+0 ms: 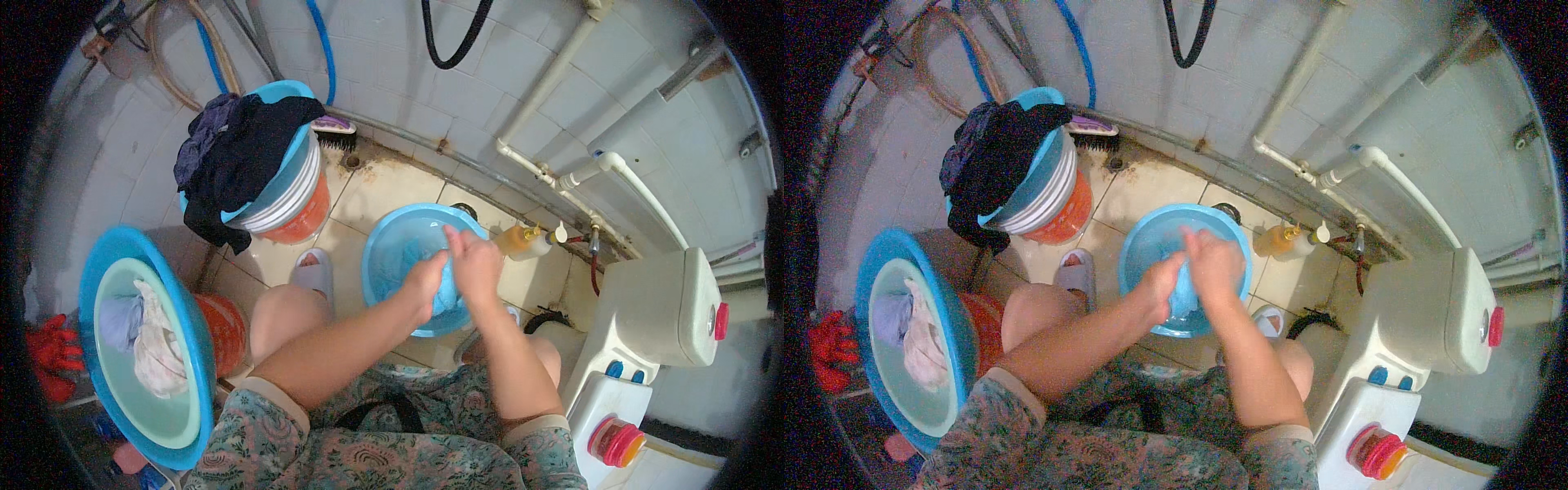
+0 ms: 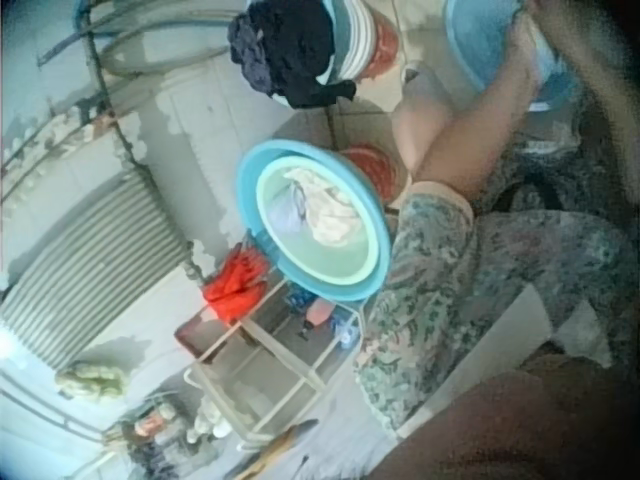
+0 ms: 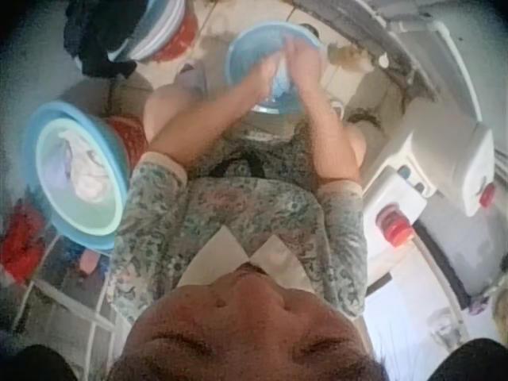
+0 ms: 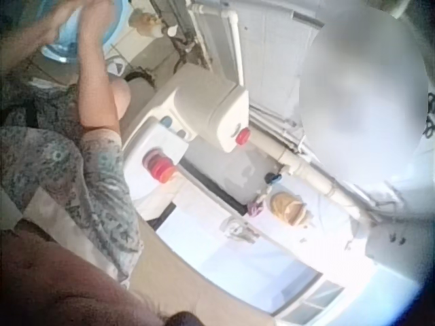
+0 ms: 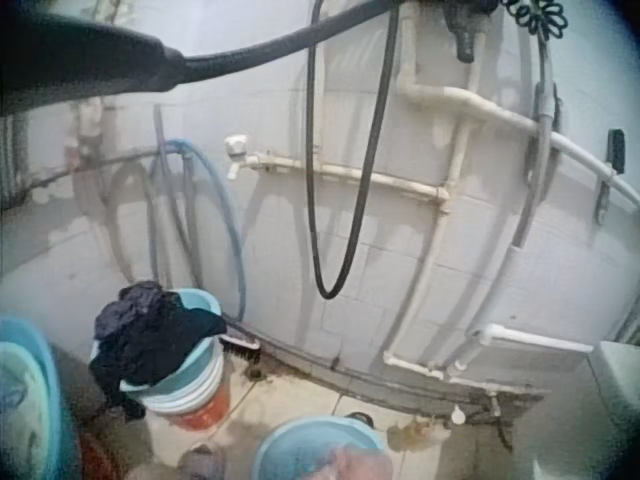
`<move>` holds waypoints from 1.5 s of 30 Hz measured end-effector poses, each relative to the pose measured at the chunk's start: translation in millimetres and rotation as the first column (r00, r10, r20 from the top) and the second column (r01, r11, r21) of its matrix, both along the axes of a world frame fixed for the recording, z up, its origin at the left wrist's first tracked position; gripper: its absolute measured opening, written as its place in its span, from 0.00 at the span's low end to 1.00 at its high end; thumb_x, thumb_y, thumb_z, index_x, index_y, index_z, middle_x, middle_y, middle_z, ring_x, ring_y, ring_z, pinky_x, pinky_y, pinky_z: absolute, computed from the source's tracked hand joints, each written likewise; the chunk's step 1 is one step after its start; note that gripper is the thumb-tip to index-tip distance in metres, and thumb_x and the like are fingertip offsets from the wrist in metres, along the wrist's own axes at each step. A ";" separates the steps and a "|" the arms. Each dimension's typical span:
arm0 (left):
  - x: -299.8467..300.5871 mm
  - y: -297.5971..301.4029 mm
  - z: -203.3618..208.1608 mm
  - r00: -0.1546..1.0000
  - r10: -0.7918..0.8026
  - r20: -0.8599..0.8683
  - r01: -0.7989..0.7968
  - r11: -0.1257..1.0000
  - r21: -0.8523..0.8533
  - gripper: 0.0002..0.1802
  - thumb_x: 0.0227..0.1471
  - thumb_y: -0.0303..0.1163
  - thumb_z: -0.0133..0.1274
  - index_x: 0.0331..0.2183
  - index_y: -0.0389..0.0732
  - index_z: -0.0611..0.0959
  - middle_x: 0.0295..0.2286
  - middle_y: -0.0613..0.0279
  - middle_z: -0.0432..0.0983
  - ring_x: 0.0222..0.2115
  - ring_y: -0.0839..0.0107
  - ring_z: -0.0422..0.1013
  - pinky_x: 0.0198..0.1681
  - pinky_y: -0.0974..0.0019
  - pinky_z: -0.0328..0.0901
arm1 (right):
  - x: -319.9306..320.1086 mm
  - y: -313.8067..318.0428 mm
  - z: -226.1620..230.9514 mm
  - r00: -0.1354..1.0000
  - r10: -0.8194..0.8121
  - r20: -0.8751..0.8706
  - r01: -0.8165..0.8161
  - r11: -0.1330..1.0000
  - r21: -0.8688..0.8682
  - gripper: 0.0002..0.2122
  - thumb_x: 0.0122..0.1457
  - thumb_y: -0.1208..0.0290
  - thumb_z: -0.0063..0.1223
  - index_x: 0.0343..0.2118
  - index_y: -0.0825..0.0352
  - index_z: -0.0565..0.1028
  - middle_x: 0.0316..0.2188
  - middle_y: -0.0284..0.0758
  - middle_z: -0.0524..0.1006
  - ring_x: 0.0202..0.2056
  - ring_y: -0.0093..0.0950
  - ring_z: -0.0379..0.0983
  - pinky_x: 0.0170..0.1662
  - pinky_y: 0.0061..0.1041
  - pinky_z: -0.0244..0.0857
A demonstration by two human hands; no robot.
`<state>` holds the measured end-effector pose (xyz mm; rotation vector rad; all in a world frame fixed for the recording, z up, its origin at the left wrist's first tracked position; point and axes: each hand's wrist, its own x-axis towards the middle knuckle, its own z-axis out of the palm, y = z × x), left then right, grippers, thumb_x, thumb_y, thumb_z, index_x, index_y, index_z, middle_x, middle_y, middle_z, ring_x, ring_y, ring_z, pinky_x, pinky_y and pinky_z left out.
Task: The person sits on the floor and washes a light blue cloth by hand in a blue basin filled with water. They apply liquid detergent from a yellow bottle to the cloth, scrub it thoroughly, and rinse it in the basin.
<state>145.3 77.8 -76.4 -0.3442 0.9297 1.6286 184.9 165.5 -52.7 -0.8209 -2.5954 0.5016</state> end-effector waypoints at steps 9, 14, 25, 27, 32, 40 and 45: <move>-36.7 -8.2 33.8 0.997 0.054 0.053 -0.054 0.999 -0.009 0.27 0.50 0.50 0.44 0.42 0.37 0.72 0.37 0.56 0.73 0.36 0.62 0.71 0.39 0.56 0.65 | 9.0 28.0 -6.8 0.966 -0.155 -0.207 -0.078 0.591 -0.803 0.19 0.59 0.54 0.39 0.25 0.66 0.71 0.21 0.28 0.68 0.27 0.19 0.61 0.34 0.19 0.57; -40.3 -12.0 19.2 0.996 0.094 0.007 -0.095 0.993 0.074 0.26 0.52 0.51 0.42 0.42 0.38 0.72 0.38 0.57 0.72 0.37 0.62 0.70 0.41 0.56 0.65 | 8.0 17.0 -18.4 0.958 0.072 -0.277 -0.270 0.551 -0.790 0.12 0.59 0.62 0.42 0.29 0.67 0.70 0.24 0.25 0.67 0.29 0.19 0.61 0.35 0.20 0.58; -12.5 -2.6 7.5 1.000 0.026 0.014 -0.025 0.998 -0.060 0.25 0.51 0.51 0.43 0.41 0.41 0.72 0.40 0.56 0.71 0.41 0.64 0.67 0.48 0.56 0.58 | 16.4 -32.8 8.4 0.954 0.272 -0.124 -0.266 0.962 0.065 0.13 0.54 0.63 0.45 0.18 0.66 0.66 0.18 0.42 0.70 0.25 0.42 0.67 0.31 0.37 0.59; 0.1 0.2 4.1 1.000 -0.003 -0.023 0.000 0.992 -0.123 0.24 0.51 0.49 0.42 0.41 0.38 0.72 0.39 0.57 0.71 0.41 0.66 0.66 0.47 0.59 0.58 | 4.5 -5.9 -1.6 0.999 0.011 -0.045 -0.007 0.995 0.101 0.14 0.54 0.63 0.45 0.17 0.66 0.66 0.16 0.43 0.68 0.22 0.43 0.65 0.28 0.37 0.57; 1.5 -9.5 -3.1 0.989 -0.039 -0.141 0.044 0.998 0.037 0.21 0.51 0.43 0.42 0.40 0.36 0.73 0.37 0.61 0.71 0.38 0.70 0.66 0.42 0.65 0.61 | 6.7 -22.9 4.7 0.971 0.171 -0.169 -0.150 0.980 0.134 0.14 0.54 0.63 0.45 0.16 0.66 0.66 0.15 0.43 0.68 0.21 0.44 0.64 0.28 0.39 0.57; -6.8 -10.2 1.7 0.969 -0.177 -0.170 0.174 0.984 -0.033 0.24 0.49 0.47 0.46 0.43 0.40 0.72 0.40 0.59 0.71 0.40 0.65 0.68 0.44 0.57 0.62 | 1.1 12.9 -1.0 0.989 -0.142 0.049 0.150 0.945 -0.292 0.19 0.56 0.56 0.42 0.18 0.69 0.70 0.18 0.47 0.71 0.22 0.42 0.69 0.29 0.36 0.61; -26.9 -11.7 25.9 0.989 -0.039 -0.140 0.028 0.996 -0.082 0.35 0.48 0.56 0.45 0.43 0.32 0.70 0.39 0.54 0.70 0.37 0.63 0.69 0.40 0.60 0.65 | 6.4 31.4 -14.6 0.949 -0.271 -0.160 0.085 0.709 -0.700 0.21 0.58 0.55 0.41 0.23 0.70 0.74 0.16 0.40 0.72 0.21 0.29 0.67 0.30 0.28 0.61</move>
